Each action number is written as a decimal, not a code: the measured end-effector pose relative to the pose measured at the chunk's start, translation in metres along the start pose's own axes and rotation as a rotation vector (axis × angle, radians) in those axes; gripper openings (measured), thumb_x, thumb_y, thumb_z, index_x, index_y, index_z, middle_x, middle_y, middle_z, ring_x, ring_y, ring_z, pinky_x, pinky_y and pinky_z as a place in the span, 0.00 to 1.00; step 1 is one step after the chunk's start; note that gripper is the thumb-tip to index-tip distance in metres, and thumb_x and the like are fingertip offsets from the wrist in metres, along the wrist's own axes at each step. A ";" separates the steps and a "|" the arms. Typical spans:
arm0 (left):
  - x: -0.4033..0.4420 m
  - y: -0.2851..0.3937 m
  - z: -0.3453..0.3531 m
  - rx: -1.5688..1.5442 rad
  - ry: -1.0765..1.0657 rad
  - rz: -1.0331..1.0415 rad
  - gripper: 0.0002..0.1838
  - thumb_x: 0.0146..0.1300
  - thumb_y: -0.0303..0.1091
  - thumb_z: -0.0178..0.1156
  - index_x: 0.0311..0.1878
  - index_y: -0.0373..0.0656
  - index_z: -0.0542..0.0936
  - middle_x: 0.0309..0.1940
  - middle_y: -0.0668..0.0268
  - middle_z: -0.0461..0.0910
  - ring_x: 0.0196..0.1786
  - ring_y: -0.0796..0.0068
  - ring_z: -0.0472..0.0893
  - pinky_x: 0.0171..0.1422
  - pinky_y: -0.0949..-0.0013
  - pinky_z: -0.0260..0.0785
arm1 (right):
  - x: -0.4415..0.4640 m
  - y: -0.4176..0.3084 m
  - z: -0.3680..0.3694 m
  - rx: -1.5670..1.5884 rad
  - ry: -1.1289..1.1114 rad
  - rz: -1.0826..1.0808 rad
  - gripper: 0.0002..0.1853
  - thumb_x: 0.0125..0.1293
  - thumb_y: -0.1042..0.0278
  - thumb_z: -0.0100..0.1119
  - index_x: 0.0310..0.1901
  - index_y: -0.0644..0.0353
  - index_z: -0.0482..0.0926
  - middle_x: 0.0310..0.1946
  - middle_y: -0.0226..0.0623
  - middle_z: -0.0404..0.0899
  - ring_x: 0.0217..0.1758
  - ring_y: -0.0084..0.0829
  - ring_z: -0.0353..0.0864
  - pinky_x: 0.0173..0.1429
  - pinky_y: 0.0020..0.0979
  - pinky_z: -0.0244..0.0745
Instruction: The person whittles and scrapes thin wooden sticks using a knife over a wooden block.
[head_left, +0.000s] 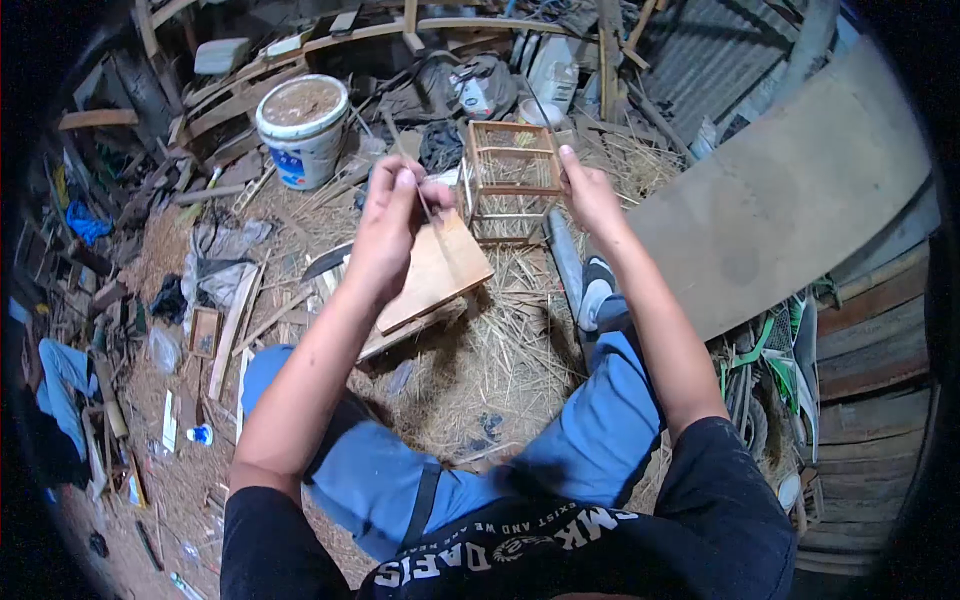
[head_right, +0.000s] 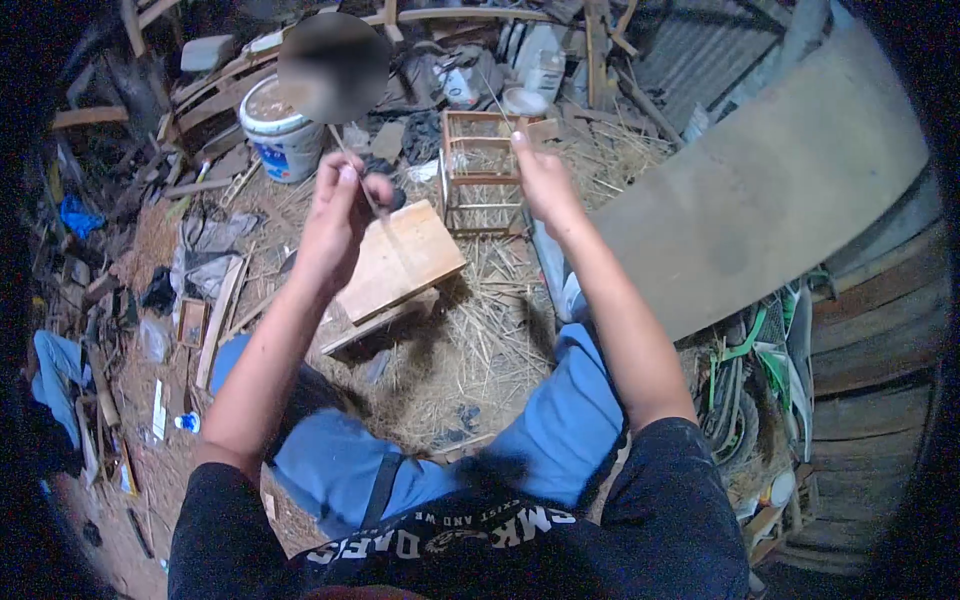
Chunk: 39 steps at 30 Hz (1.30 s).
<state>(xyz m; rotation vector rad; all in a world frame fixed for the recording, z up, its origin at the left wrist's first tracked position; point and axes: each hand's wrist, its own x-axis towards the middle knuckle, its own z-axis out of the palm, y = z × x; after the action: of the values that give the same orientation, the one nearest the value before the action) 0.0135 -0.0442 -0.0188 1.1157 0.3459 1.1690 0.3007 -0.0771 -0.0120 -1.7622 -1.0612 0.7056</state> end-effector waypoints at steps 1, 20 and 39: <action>0.006 0.000 -0.009 -0.102 0.093 -0.045 0.07 0.82 0.41 0.46 0.54 0.50 0.68 0.38 0.64 0.77 0.42 0.72 0.79 0.50 0.64 0.76 | -0.003 0.000 0.006 0.018 -0.068 0.033 0.33 0.74 0.31 0.49 0.26 0.56 0.78 0.17 0.24 0.67 0.20 0.22 0.66 0.26 0.28 0.60; 0.015 -0.035 -0.114 -0.374 0.368 -0.045 0.06 0.79 0.35 0.51 0.52 0.45 0.69 0.40 0.63 0.75 0.44 0.68 0.80 0.66 0.39 0.78 | -0.033 0.048 0.111 -0.027 -0.374 -0.103 0.16 0.69 0.54 0.68 0.38 0.61 0.85 0.27 0.25 0.80 0.32 0.17 0.72 0.40 0.27 0.71; -0.089 -0.083 -0.229 0.454 0.161 -0.572 0.08 0.72 0.34 0.60 0.47 0.41 0.79 0.38 0.67 0.82 0.40 0.77 0.83 0.42 0.70 0.79 | -0.001 0.211 0.108 -0.614 -0.507 -0.238 0.19 0.62 0.49 0.72 0.36 0.61 0.85 0.28 0.39 0.82 0.31 0.29 0.78 0.40 0.35 0.75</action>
<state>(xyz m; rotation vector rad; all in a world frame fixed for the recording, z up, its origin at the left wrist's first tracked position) -0.1432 -0.0006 -0.2210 1.1984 1.0219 0.6797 0.2869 -0.0737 -0.2486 -1.9503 -1.9616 0.7434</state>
